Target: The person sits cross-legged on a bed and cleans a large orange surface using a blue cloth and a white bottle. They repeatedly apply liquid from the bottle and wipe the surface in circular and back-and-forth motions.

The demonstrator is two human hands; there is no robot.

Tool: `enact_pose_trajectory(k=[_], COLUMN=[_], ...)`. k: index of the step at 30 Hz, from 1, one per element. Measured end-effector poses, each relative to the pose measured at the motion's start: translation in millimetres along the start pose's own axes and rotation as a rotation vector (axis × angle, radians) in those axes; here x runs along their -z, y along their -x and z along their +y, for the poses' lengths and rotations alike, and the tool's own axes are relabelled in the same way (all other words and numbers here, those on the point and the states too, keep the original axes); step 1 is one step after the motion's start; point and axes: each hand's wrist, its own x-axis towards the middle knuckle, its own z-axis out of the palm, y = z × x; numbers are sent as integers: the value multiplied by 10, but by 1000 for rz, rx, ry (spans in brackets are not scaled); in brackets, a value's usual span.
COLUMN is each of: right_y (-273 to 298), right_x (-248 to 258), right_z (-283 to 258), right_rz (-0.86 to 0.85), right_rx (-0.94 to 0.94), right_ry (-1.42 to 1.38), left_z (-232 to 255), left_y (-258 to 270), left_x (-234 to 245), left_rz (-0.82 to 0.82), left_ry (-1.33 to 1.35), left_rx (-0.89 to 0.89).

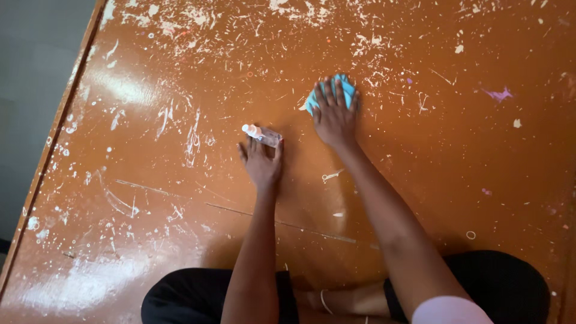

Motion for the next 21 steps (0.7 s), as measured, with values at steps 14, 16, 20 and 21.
enact_pose_trajectory(k=[14, 16, 20, 21], right_y=[-1081, -943, -453, -330], right_x=[-278, -173, 58, 109], right_z=[1534, 1807, 2063, 2088], right_rz=[-73, -65, 2, 5], right_rx=[-200, -271, -352, -381], right_ry=[14, -13, 0, 5], left_z=[63, 71, 105, 108], left_y=[-34, -21, -35, -28], left_x=[-39, -24, 3, 3], left_rz=[37, 37, 33, 30], left_ry=[-124, -112, -127, -121], left_rx=[-9, -5, -16, -16])
